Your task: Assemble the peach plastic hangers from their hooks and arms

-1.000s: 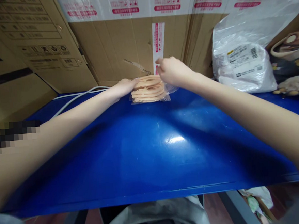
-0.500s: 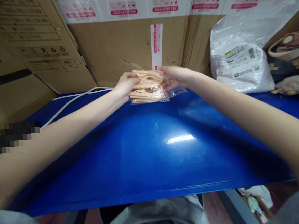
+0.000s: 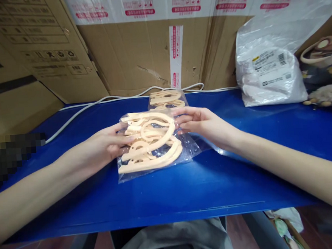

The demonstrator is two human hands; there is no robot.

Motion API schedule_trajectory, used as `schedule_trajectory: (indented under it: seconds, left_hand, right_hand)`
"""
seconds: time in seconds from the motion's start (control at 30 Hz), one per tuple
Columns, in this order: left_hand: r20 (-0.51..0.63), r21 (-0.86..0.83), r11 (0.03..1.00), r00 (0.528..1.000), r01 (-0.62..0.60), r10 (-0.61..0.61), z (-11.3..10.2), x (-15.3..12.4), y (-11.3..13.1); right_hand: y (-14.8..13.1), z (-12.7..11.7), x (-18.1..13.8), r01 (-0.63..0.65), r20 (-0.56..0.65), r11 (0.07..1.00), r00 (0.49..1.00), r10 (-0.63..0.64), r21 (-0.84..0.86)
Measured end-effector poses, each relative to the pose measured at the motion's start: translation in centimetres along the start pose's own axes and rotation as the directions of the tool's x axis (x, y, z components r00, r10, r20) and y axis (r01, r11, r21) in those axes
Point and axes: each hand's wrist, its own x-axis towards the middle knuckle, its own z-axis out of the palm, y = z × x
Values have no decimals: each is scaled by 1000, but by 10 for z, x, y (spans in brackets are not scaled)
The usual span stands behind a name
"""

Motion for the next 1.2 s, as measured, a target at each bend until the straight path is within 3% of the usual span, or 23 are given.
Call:
schedule_trajectory:
  seconds: [0.23, 0.4, 0.6, 0.73, 0.83, 0.93, 1.07, 1.2]
  left_hand:
    - [51, 11, 998, 996, -69, 68, -5, -19, -10]
    - [26, -76, 991, 993, -110, 113, -9, -19, -15]
    - [28, -96, 984, 987, -152, 156, -12, -21, -15]
    - [12, -88, 987, 991, -134, 135, -9, -19, -15]
    - [13, -85, 988, 992, -126, 128, -6, -17, -16]
    - [56, -92, 988, 990, -124, 129, -2, -17, -15]
    - [90, -104, 988, 988, -117, 127, 2, -18, -13]
    - [52, -74, 997, 998, -23, 27, -1, -20, -7]
  right_hand:
    - [1, 13, -11, -9, -49, 991, 999, 2, -131]
    - [-3, 12, -11, 1, -6, 999, 1000, -2, -32]
    - [-6, 17, -14, 24, -56, 989, 998, -33, -144]
    - [-8, 23, -13, -66, -62, 997, 996, 63, -47]
    - [-11, 27, -13, -149, 36, 989, 988, 148, 16]
    - [-15, 32, -16, -152, 133, 988, 980, 148, 24]
    - [-18, 37, -18, -127, 135, 992, 983, 124, 9]
    - [-14, 33, -18, -163, 146, 987, 976, 163, -7]
